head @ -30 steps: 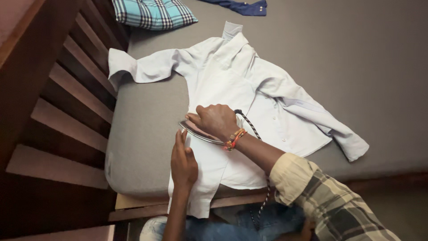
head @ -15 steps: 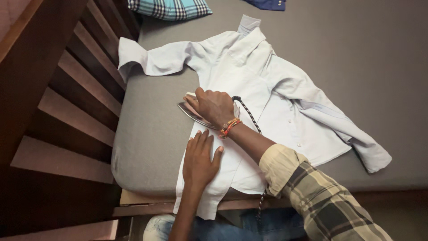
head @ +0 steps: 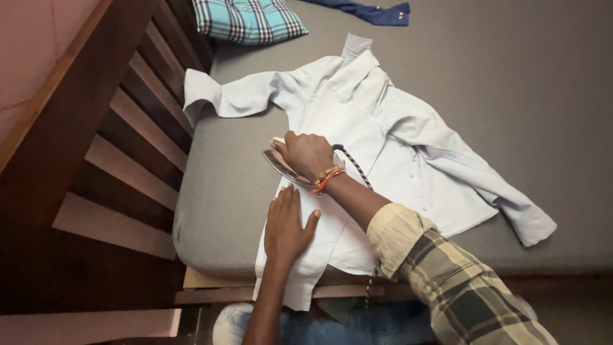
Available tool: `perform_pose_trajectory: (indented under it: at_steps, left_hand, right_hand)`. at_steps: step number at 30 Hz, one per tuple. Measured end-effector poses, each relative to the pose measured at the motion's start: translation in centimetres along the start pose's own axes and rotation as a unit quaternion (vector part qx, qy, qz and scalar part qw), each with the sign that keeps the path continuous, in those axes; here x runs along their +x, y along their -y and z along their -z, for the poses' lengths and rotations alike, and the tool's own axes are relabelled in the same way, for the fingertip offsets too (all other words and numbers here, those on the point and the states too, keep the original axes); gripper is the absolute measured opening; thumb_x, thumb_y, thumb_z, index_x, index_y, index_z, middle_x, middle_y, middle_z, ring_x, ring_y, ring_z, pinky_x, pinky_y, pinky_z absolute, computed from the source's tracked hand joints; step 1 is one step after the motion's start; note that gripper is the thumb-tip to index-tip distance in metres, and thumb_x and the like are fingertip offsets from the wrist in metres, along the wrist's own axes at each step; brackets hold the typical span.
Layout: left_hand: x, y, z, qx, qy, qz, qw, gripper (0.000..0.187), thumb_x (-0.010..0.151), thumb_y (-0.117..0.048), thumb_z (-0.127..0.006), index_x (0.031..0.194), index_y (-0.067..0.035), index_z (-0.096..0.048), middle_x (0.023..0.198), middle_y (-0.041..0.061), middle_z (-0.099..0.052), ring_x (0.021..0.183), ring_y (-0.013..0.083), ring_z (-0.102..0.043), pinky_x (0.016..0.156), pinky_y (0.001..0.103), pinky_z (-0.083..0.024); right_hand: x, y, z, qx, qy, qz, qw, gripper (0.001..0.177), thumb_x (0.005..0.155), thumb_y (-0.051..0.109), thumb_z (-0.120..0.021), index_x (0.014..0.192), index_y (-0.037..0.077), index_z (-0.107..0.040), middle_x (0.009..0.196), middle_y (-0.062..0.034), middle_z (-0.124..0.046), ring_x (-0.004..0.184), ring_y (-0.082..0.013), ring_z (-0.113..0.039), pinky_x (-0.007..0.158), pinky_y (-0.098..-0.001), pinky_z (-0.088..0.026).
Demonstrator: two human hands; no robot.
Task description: The person irons a white long-sleeved shirt laid out on a bench. They use an electric iron to smooth the front body, sleeves, and collar, frequently adjusting the fabric with their hands to ensure even coverage.
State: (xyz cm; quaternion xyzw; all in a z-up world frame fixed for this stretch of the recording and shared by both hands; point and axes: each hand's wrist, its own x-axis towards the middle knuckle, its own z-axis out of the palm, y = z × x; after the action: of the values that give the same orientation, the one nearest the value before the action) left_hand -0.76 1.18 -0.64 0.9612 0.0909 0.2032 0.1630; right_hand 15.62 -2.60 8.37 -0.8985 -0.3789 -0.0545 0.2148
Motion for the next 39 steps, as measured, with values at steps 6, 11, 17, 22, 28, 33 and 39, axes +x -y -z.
perform_pose_trajectory:
  at_steps: [6,11,17,22,28,33,39]
  left_hand:
    - [0.2,-0.2,0.4,0.014,0.026,0.038,0.999,0.090,0.090,-0.049,-0.066,0.148,0.012,-0.035,0.156,0.028,-0.035,0.148,0.0402,-0.029,0.120,0.049,-0.022]
    - [0.1,0.2,0.0,0.029,0.033,0.033,0.998,0.084,0.094,-0.048,-0.059,0.149,0.011,-0.033,0.159,0.027,-0.034,0.149,0.0395,-0.028,0.121,0.048,-0.021]
    - [-0.5,1.0,-0.1,-0.061,-0.013,0.040,0.997,0.068,0.103,-0.041,-0.047,0.152,0.005,-0.038,0.159,0.025,-0.041,0.148,0.0389,-0.036,0.120,0.048,-0.027]
    - [-0.9,0.3,1.1,-0.114,-0.035,0.028,0.992,0.060,0.104,-0.040,-0.049,0.149,0.000,-0.047,0.149,0.023,-0.052,0.139,0.0389,-0.046,0.116,0.047,-0.036]
    - [-1.0,-3.1,5.4,-0.195,-0.013,0.077,0.978,0.044,0.101,-0.037,-0.050,0.130,-0.007,-0.066,0.129,0.016,-0.070,0.119,0.0329,-0.066,0.101,0.044,-0.050]
    - [-0.5,-5.7,9.9,-0.133,0.035,0.143,0.980,0.043,0.099,-0.041,-0.053,0.122,-0.009,-0.070,0.122,0.013,-0.073,0.107,0.0312,-0.071,0.090,0.043,-0.056]
    - [-0.9,-5.6,11.9,0.042,0.064,0.090,0.993,0.039,0.104,-0.036,-0.046,0.122,-0.011,-0.070,0.116,0.015,-0.072,0.100,0.0371,-0.070,0.085,0.048,-0.055]
  right_hand:
    - [-1.6,-2.0,-0.4,0.000,0.028,0.011,1.000,0.052,0.105,0.048,-0.043,0.097,0.004,-0.070,0.081,-0.0198,-0.074,0.077,-0.0376,-0.074,0.071,-0.0504,-0.057]
    - [-0.6,-4.6,1.1,0.118,0.268,-0.079,0.953,0.045,0.103,0.036,-0.040,0.097,0.000,-0.066,0.082,-0.0222,-0.074,0.069,-0.0354,-0.075,0.061,-0.0489,-0.058]
    - [-4.4,-8.1,1.3,0.391,0.419,-0.101,0.813,0.050,0.107,0.037,-0.035,0.099,-0.004,-0.062,0.071,-0.0139,-0.070,0.053,-0.0226,-0.070,0.049,-0.0383,-0.057]
    - [-11.3,-6.4,-0.2,0.629,0.251,-0.187,0.712,0.047,0.109,0.045,-0.043,0.097,0.001,-0.055,0.064,-0.0059,-0.058,0.046,-0.0188,-0.057,0.044,-0.0345,-0.051]
    - [-13.4,-1.8,-3.9,0.691,0.089,-0.262,0.668,0.052,0.105,0.053,-0.042,0.100,0.003,-0.054,0.071,-0.0073,-0.057,0.059,-0.0197,-0.057,0.055,-0.0363,-0.050]
    - [-13.2,3.1,-7.2,0.722,0.007,-0.338,0.603,0.056,0.103,0.057,-0.040,0.116,0.005,-0.055,0.108,-0.0069,-0.061,0.106,-0.0167,-0.060,0.098,-0.0353,-0.049]
    - [-14.4,6.0,-8.1,0.833,-0.006,-0.256,0.491,0.073,0.107,0.066,-0.031,0.122,-0.001,-0.055,0.113,-0.0064,-0.058,0.104,-0.0169,-0.054,0.100,-0.0335,-0.047]
